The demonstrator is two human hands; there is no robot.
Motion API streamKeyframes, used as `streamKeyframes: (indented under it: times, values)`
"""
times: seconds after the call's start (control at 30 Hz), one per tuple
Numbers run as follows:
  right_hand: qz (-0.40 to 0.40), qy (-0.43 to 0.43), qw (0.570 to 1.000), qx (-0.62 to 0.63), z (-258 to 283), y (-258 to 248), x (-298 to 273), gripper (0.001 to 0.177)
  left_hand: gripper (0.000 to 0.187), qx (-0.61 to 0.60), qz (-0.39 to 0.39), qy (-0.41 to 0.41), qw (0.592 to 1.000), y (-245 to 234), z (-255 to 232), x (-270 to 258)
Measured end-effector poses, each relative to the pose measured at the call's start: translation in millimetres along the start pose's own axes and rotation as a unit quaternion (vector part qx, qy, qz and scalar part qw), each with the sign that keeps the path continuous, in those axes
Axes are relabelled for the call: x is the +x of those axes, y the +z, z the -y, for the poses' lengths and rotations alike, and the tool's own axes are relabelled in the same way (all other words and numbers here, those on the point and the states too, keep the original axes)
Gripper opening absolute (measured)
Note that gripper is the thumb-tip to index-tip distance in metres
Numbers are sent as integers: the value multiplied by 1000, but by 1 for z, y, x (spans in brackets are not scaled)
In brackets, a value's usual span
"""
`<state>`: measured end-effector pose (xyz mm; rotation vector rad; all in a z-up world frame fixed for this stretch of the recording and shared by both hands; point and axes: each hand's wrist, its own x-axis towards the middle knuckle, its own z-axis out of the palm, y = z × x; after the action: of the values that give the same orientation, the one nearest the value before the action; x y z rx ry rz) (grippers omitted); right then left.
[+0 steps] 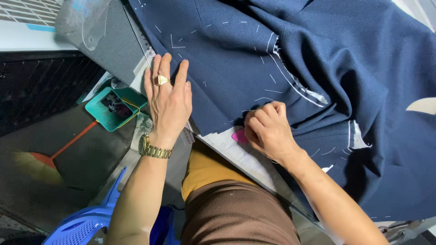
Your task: The person marks lines on a piece of dark blue fabric using a ruler and pink chalk, then uses small red nippers to trim excess thread from the garment.
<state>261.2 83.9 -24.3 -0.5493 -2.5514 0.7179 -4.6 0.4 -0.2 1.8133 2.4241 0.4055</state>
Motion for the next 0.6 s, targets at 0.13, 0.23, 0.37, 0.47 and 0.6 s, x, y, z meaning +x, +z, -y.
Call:
streamKeyframes:
  times: [0.13,0.23,0.37,0.47,0.6]
  values:
    - [-14,-28,999,6,18,-9,19,5,36,-11,-1,3,1000,2,4,-3]
    - [-12,-33,999,6,21,-1,18,3,33,-29,-1,11,1000,0,2,-4]
    - [-13,-14,1000,9,16,8,9,3,33,-3,-13,1,1000,-6,3,4]
    - [58,7,998,22,20,-5,14,4,38,51,2,-61,997,-12,16,22]
    - [47,18,998,30,22,-6,16,3,44,-7,-14,-48,999,-12,24,24]
